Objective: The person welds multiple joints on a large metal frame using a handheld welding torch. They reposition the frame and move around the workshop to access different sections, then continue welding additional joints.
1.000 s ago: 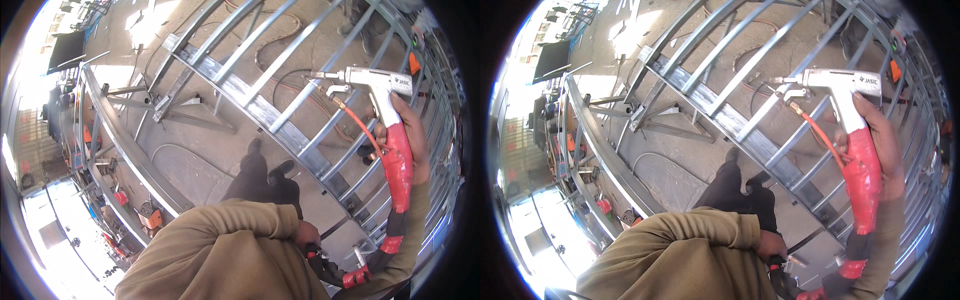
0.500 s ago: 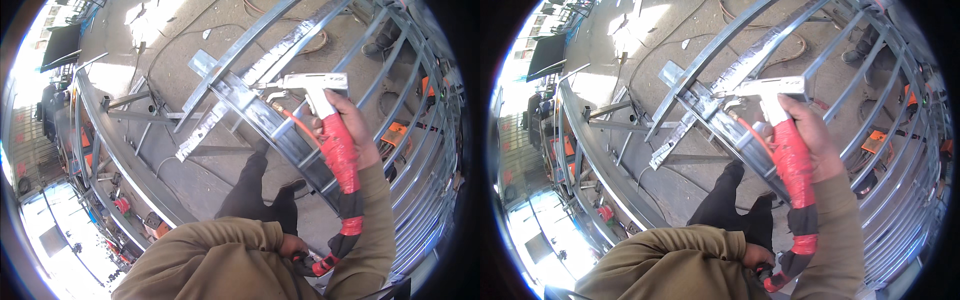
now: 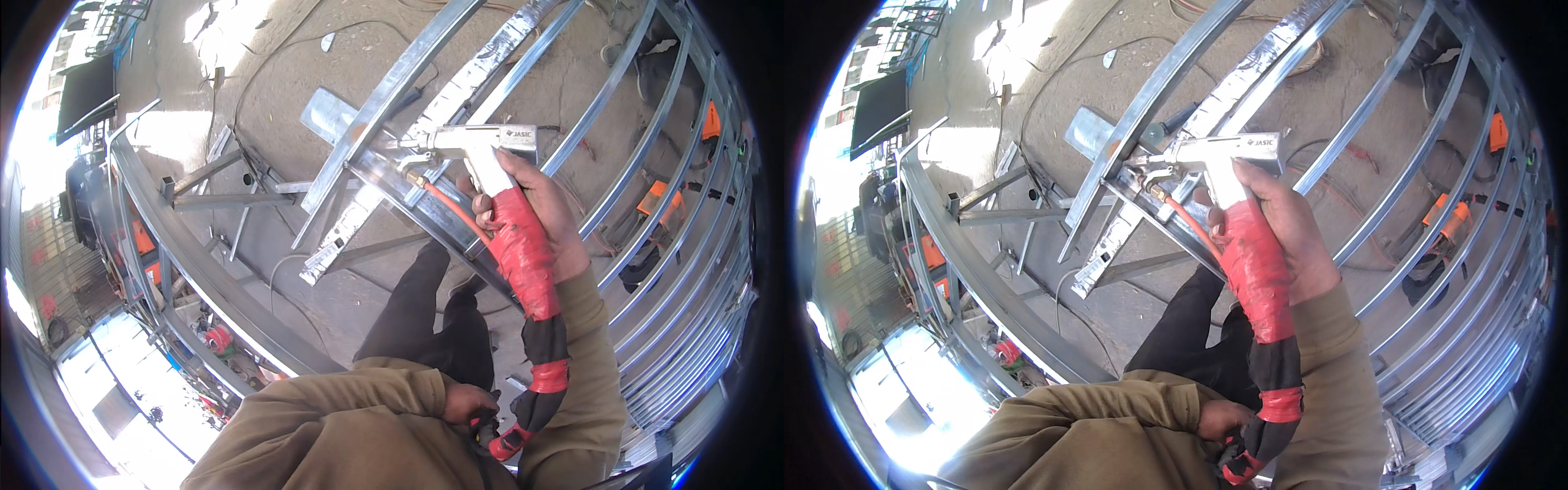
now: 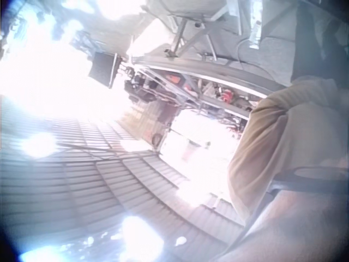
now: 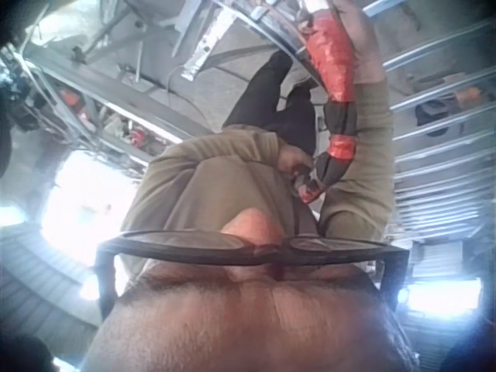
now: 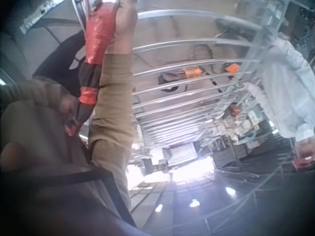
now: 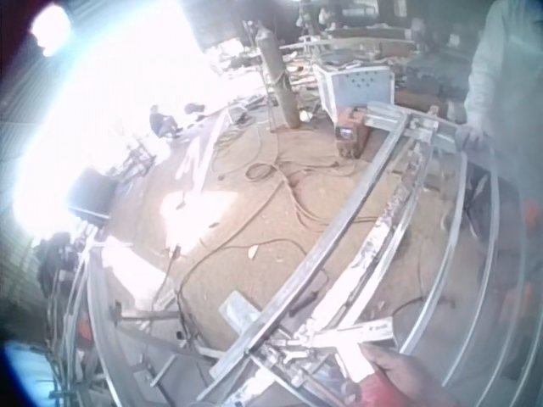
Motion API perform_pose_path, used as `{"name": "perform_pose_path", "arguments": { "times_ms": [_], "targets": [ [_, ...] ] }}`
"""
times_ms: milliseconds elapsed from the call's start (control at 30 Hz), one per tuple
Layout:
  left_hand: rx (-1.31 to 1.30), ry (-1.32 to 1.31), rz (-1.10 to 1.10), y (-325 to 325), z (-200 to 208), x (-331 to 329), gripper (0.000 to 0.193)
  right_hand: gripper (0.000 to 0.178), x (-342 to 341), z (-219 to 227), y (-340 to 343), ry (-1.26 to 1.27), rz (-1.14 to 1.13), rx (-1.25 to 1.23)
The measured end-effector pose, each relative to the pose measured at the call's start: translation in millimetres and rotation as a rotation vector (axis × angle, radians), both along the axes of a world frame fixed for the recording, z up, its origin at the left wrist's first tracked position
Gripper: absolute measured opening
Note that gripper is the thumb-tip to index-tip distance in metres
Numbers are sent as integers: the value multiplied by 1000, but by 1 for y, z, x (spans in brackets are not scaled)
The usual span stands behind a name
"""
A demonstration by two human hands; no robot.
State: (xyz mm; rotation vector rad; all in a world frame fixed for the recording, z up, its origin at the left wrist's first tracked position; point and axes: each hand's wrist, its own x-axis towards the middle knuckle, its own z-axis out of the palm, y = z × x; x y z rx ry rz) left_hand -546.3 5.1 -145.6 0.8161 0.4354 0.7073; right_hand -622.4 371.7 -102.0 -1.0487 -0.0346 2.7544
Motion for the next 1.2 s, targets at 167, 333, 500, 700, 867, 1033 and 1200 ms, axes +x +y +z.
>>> {"name": "perform_pose_path", "arguments": {
  "times_ms": [167,333,500,700,867,1033,1200],
  "targets": [
    [-15,14,-32,0,-5,-4,42,47,0,-7,-3,-19,10,18],
    [-65,-44,-133,-8,-21,11,46,45,-4,-10,-10,-8,-30,16],
    [174,72,-134,1,-25,9,54,42,9,29,-4,-231,60,351],
    [607,114,-186,72,-1,34,66,35,141,155,-8,-291,-88,810],
    [694,100,-482,96,46,111,75,26,312,280,-104,-781,-271,1286],
    [762,83,-900,89,87,196,62,37,424,341,-268,-1378,-769,925],
    [671,23,-1094,42,161,291,65,49,513,319,-419,-1542,-1199,950]
  ]
}}
